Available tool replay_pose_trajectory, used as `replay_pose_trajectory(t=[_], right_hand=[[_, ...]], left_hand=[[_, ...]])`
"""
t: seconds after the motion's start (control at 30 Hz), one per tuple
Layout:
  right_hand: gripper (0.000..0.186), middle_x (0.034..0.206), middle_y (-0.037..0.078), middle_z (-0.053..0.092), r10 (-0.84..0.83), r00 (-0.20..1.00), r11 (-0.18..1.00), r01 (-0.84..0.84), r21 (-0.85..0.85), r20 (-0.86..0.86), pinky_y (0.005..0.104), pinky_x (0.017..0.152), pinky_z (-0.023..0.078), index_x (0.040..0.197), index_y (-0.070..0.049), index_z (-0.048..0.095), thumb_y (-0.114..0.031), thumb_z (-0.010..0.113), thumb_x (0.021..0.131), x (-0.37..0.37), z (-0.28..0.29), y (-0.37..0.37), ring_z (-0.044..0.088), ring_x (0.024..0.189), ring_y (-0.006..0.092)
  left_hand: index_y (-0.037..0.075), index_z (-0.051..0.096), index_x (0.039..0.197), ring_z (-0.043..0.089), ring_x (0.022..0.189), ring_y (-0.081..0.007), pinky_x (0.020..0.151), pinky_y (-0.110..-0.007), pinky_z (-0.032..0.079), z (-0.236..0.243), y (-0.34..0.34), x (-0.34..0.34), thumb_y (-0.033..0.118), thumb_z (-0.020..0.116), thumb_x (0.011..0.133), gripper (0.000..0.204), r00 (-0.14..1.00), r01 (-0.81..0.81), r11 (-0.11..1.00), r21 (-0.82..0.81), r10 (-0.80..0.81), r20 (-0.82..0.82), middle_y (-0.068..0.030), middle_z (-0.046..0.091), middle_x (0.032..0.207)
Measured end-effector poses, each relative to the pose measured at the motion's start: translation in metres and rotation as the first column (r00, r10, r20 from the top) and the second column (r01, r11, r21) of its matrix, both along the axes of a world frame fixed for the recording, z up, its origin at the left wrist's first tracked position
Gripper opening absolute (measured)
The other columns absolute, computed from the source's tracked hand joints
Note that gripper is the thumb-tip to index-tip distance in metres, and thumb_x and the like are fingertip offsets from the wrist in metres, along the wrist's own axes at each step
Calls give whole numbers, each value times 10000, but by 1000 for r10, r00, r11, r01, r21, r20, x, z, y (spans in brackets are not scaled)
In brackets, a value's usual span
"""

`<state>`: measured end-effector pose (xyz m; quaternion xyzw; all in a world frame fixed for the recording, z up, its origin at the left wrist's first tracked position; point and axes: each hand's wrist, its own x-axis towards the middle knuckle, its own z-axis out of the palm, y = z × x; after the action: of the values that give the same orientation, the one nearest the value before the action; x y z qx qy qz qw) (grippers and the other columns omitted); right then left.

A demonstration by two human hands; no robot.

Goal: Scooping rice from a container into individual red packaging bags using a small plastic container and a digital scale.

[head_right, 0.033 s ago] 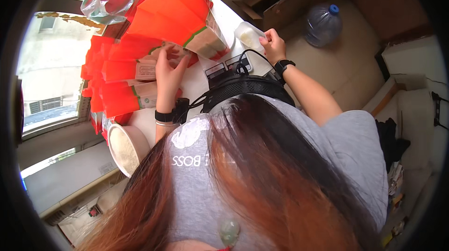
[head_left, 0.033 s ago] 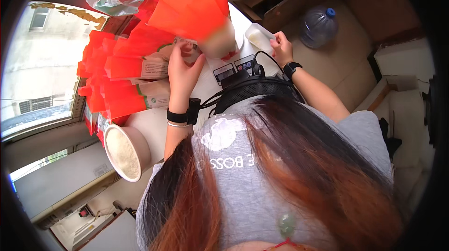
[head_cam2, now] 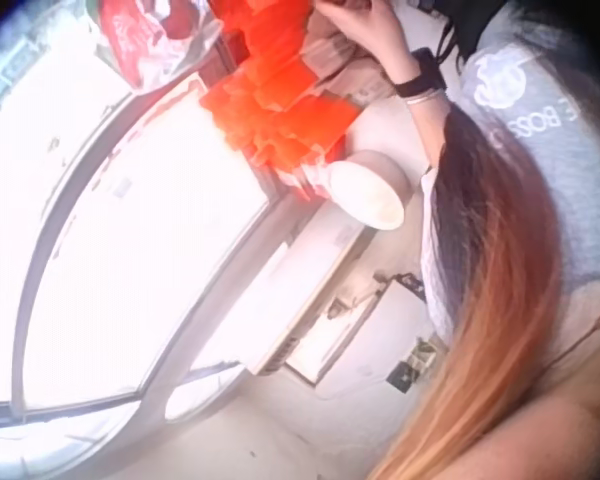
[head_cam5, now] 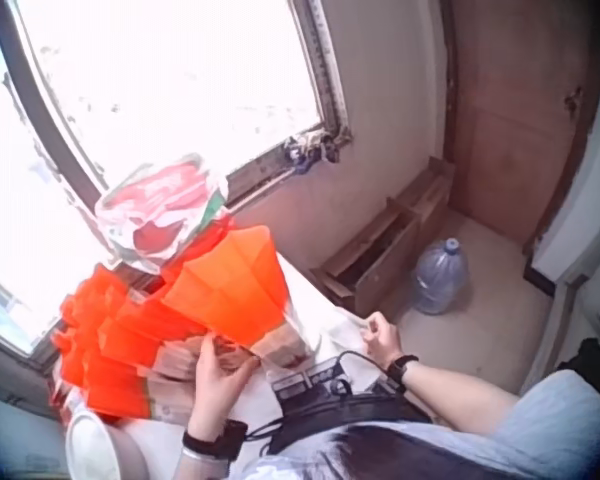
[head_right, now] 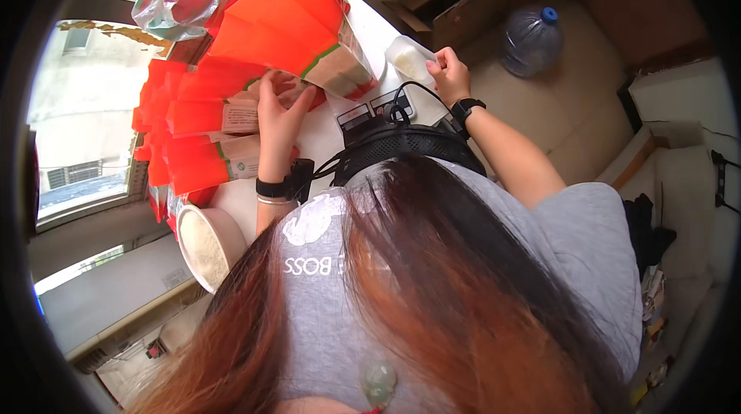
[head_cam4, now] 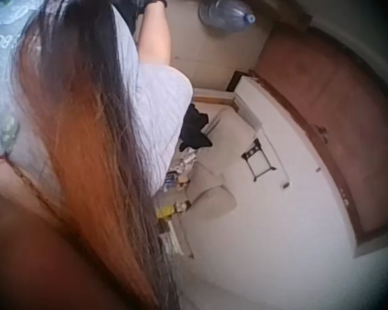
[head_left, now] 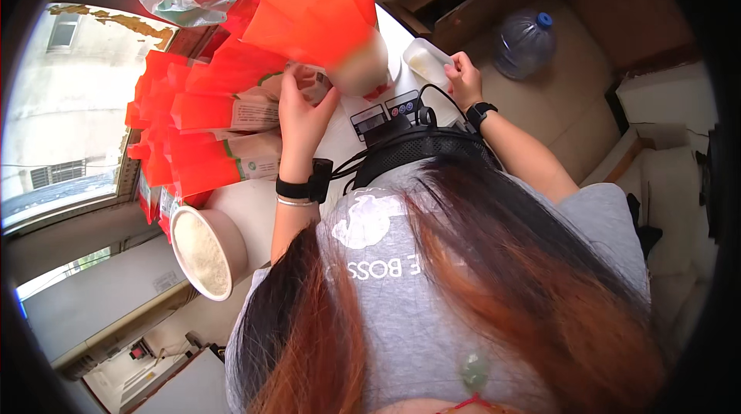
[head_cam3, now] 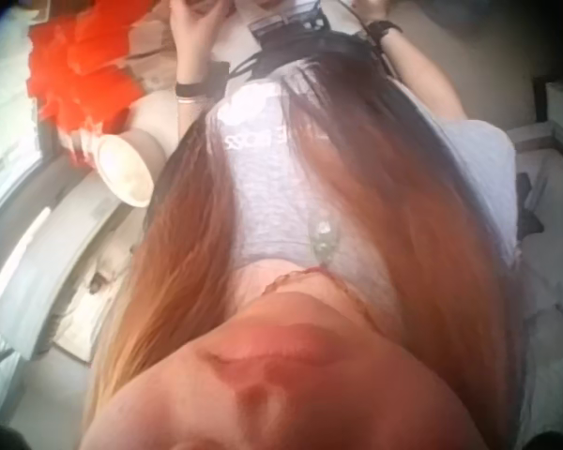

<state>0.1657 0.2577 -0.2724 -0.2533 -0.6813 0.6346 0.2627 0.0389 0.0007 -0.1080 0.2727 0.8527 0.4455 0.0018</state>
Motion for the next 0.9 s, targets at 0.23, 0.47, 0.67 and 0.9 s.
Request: replay_pose_trajectory(t=[0.23,0.47,0.67,0.9], right_hand=[[390,692,26,580,-13,999,998,10,63,51,262,471,464,942,-59,571,-433,636,851,-4,-1,-2,567,509,107],[385,682,26,567,-22,998,997,16,80,66,266,474,464,932,-61,571,-434,633,856,-3,1,-1,567,508,111],[377,680,24,565,-31,998,997,27,70,56,269,474,463,921,-59,569,-426,632,862,-3,-1,-1,566,507,111],[390,676,34,577,-29,998,996,25,86,47,281,477,461,923,-59,572,-441,623,863,-4,-6,2,564,501,125]], left_hand=[[-22,623,1095,616,952,-147,842,-287,480,-1,44,-18,63,775,808,336,987,107,898,428,-147,62,-69,676,1007],[1,654,896,634,686,-297,643,-341,478,-2,32,-11,81,672,871,85,962,34,991,126,1,-272,-167,628,748],[7,689,911,576,602,-220,598,-307,459,18,10,3,30,635,885,64,898,54,939,340,103,-428,-121,593,686],[-21,671,1019,573,830,-114,742,-270,464,46,-53,42,21,643,911,120,957,-193,846,497,273,-93,-29,654,945]])
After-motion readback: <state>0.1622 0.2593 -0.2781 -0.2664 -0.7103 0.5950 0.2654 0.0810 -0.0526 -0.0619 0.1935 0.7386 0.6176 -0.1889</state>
